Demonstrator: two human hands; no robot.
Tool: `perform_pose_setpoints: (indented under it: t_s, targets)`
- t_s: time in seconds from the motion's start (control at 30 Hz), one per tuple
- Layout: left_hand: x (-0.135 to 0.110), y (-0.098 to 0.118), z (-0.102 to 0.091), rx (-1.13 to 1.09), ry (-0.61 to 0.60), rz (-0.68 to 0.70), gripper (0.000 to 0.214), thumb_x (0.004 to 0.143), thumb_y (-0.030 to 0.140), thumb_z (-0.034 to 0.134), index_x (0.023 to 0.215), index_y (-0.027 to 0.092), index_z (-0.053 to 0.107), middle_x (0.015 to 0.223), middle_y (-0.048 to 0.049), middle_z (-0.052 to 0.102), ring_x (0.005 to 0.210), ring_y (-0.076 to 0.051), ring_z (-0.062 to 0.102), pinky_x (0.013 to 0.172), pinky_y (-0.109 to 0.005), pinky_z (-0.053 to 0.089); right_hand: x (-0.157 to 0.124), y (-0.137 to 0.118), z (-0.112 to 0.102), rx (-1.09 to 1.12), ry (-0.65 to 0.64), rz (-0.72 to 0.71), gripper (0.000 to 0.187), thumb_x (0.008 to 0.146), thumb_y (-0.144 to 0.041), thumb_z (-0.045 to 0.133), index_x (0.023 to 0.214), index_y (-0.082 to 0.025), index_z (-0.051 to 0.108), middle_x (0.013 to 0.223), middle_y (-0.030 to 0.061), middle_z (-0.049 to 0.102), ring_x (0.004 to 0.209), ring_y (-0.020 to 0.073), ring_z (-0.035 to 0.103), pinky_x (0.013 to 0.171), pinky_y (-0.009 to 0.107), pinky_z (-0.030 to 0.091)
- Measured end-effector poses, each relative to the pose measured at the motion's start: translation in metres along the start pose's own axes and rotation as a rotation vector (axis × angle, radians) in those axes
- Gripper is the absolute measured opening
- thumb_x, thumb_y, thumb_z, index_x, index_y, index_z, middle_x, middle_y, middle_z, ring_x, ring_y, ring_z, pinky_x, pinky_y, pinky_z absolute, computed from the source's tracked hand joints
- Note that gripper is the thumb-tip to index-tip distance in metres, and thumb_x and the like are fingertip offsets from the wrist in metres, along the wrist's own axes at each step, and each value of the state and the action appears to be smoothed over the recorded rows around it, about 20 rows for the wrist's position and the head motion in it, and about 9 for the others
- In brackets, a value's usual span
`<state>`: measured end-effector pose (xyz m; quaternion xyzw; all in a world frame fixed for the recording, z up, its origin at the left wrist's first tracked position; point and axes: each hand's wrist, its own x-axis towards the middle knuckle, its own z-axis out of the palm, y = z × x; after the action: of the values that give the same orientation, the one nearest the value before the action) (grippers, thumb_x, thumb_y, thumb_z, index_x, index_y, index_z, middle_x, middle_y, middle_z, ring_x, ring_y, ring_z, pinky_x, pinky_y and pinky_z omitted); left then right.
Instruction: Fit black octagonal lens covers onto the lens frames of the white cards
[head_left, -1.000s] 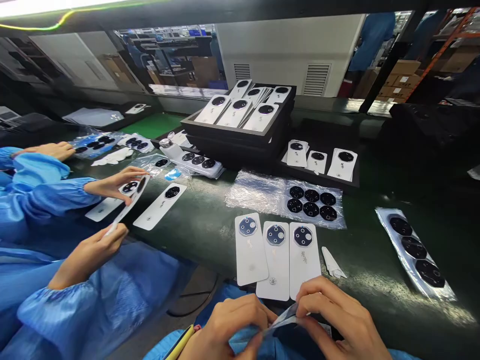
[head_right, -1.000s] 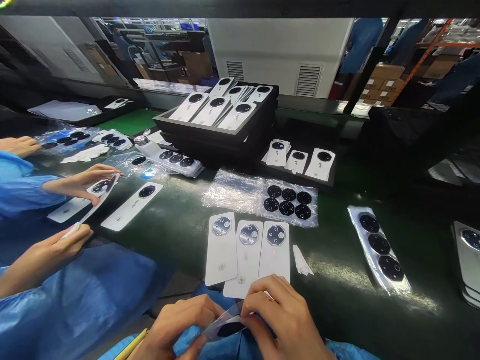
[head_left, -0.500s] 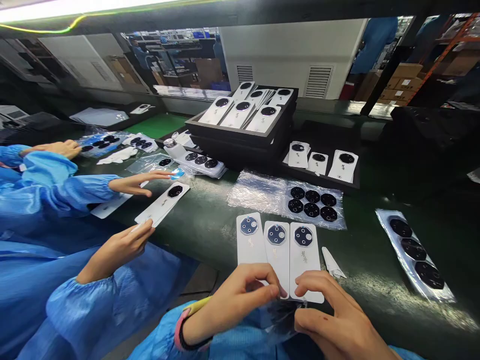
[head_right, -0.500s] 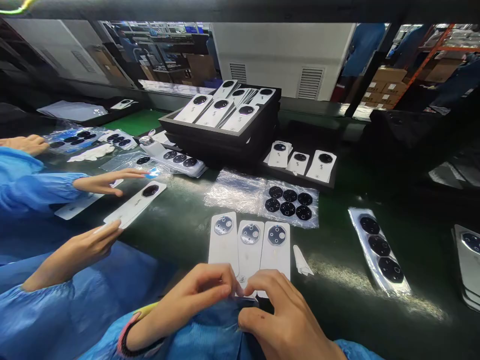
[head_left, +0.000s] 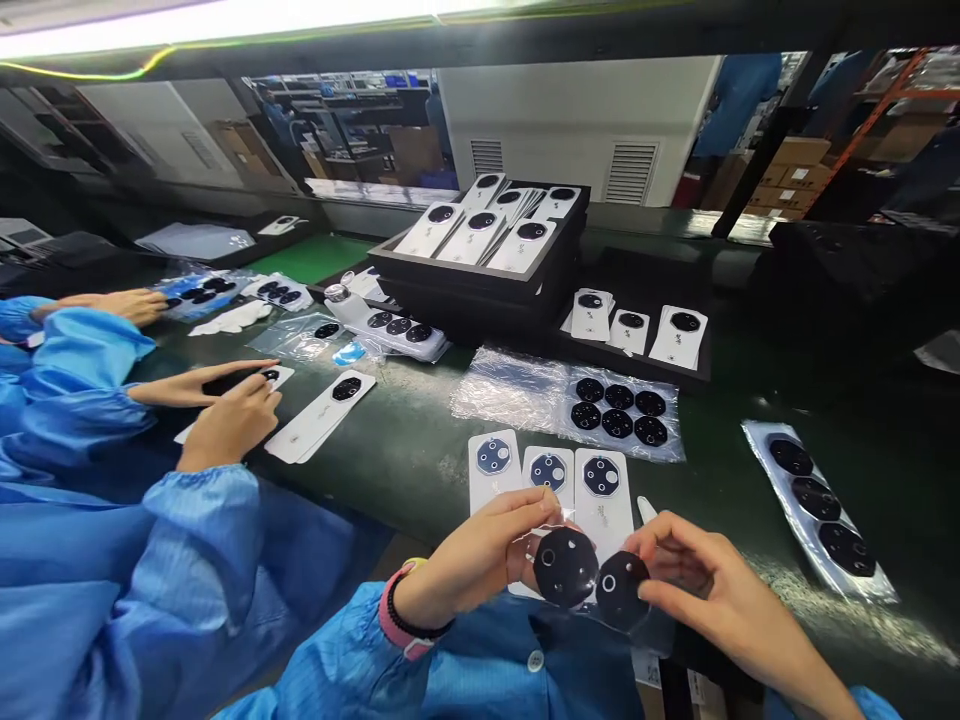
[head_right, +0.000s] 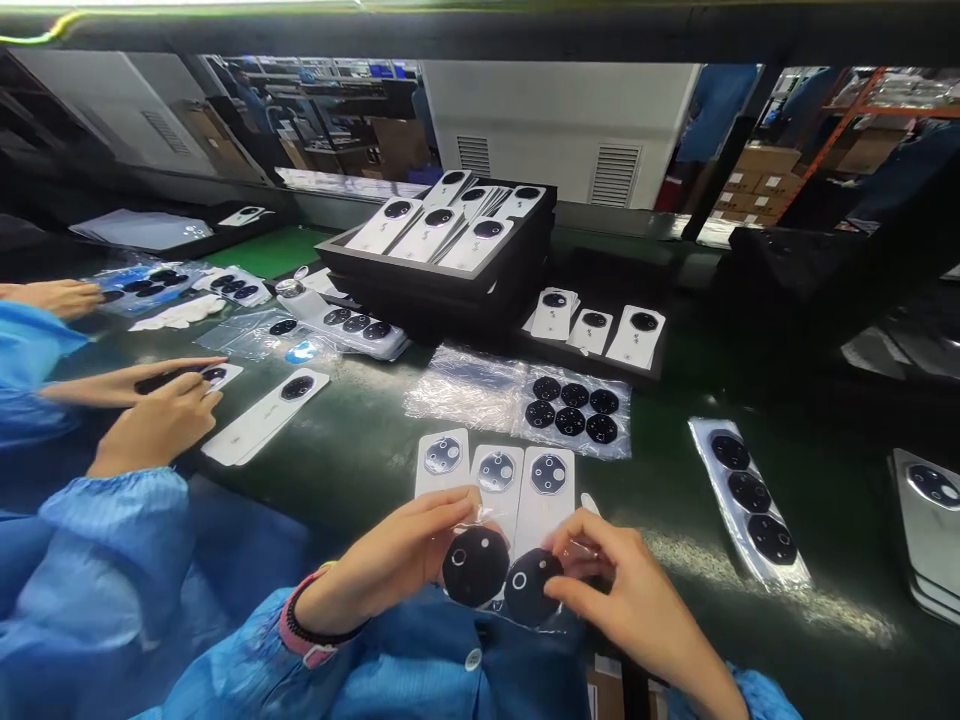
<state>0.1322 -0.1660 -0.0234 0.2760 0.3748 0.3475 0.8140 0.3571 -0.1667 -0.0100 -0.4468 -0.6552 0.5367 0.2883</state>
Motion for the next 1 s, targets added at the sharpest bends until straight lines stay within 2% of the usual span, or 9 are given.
perform_pose_setpoints:
  t_s: [0.1, 0.23, 0.37, 0.47, 0.57, 0.67, 0.73, 0.9, 1.0]
  targets:
    - [0.003, -0.006, 0.001, -0.01, -0.139, 0.073, 0.048, 0.074, 0.059, 0.07, 0.09, 0.016, 0.053, 0.085, -0.0048, 0.066, 0.079, -0.017, 0.066, 0.072, -0.028, 0.054, -0.006, -0.005, 0.002, 0.036, 0.175, 0.036, 0.022, 0.076, -0.04, 0.068, 0.07, -0.021, 0.058, 0.066, -0.0009, 0.063, 0.06, 0.014, 0.064, 0.053, 0.021, 0.054]
    - [0.001, -0.017, -0.004, 0.192, -0.353, 0.247, 0.079, 0.066, 0.06, 0.077, 0.127, 0.019, 0.048, 0.11, -0.0107, 0.067, 0.107, -0.023, 0.063, 0.095, -0.035, 0.048, -0.017, -0.008, -0.007, 0.028, 0.356, -0.081, 0.018, 0.078, -0.039, 0.069, 0.08, -0.023, 0.06, 0.074, 0.0024, 0.069, 0.066, 0.0161, 0.068, 0.058, 0.022, 0.057]
    - [-0.006, -0.017, -0.009, 0.618, -0.189, 0.421, 0.035, 0.089, 0.035, 0.061, 0.118, 0.016, 0.061, 0.106, -0.0088, 0.07, 0.099, -0.02, 0.067, 0.086, -0.029, 0.055, -0.013, -0.005, -0.013, 0.019, 0.511, -0.198, 0.021, 0.08, -0.036, 0.069, 0.096, -0.026, 0.06, 0.076, 0.0009, 0.071, 0.077, 0.0168, 0.07, 0.077, 0.027, 0.058]
    - [-0.011, -0.009, -0.007, 1.079, 0.057, 0.84, 0.035, 0.092, 0.008, 0.043, 0.119, 0.019, 0.062, 0.112, -0.0036, 0.069, 0.101, -0.015, 0.066, 0.089, -0.023, 0.054, -0.003, 0.004, -0.004, 0.159, 0.582, -0.218, 0.04, 0.078, -0.039, 0.072, 0.113, -0.029, 0.056, 0.115, 0.0052, 0.067, 0.113, 0.0196, 0.061, 0.098, 0.036, 0.049]
    - [-0.012, -0.006, -0.007, 1.448, 0.187, 1.246, 0.046, 0.09, -0.002, 0.034, 0.129, 0.014, 0.053, 0.124, -0.0089, 0.062, 0.119, -0.018, 0.056, 0.1, -0.03, 0.05, 0.0, 0.016, 0.012, 0.506, 0.501, 0.007, 0.062, 0.076, -0.048, 0.072, 0.131, -0.033, 0.047, 0.144, 0.0057, 0.047, 0.129, 0.0219, 0.047, 0.103, 0.041, 0.043]
    - [-0.007, -0.017, -0.013, 1.713, 0.175, 1.473, 0.036, 0.095, 0.004, 0.033, 0.123, 0.005, 0.056, 0.119, -0.014, 0.064, 0.13, -0.024, 0.044, 0.108, -0.042, 0.042, -0.006, 0.028, 0.028, 0.885, 0.19, 0.327, 0.061, 0.078, -0.069, 0.055, 0.12, -0.025, 0.061, 0.131, 0.0112, 0.058, 0.121, 0.0284, 0.055, 0.097, 0.048, 0.047]
    - [-0.003, -0.03, -0.019, 1.849, 0.107, 1.475, 0.034, 0.098, 0.008, 0.031, 0.115, 0.005, 0.06, 0.115, -0.012, 0.067, 0.129, -0.023, 0.046, 0.112, -0.043, 0.036, -0.01, 0.037, 0.033, 1.016, 0.109, 0.376, 0.063, 0.074, -0.074, 0.056, 0.109, -0.023, 0.068, 0.121, 0.0123, 0.065, 0.115, 0.0312, 0.059, 0.094, 0.05, 0.049]
    - [0.005, -0.059, -0.03, 2.02, -0.014, 1.305, 0.037, 0.098, 0.007, 0.027, 0.118, 0.007, 0.058, 0.117, -0.0072, 0.066, 0.117, -0.021, 0.058, 0.11, -0.044, 0.037, -0.011, 0.058, 0.033, 0.989, 0.309, 0.386, 0.053, 0.063, -0.035, 0.085, 0.112, -0.033, 0.067, 0.115, 0.0011, 0.069, 0.108, 0.0212, 0.064, 0.097, 0.038, 0.048]
    - [0.006, -0.065, -0.034, 2.048, -0.042, 1.239, 0.04, 0.098, 0.008, 0.023, 0.124, 0.007, 0.054, 0.121, -0.0084, 0.064, 0.119, -0.021, 0.056, 0.104, -0.042, 0.044, -0.007, 0.063, 0.031, 0.941, 0.343, 0.396, 0.054, 0.058, -0.035, 0.087, 0.108, -0.03, 0.068, 0.113, 0.0018, 0.07, 0.106, 0.0204, 0.065, 0.097, 0.035, 0.048]
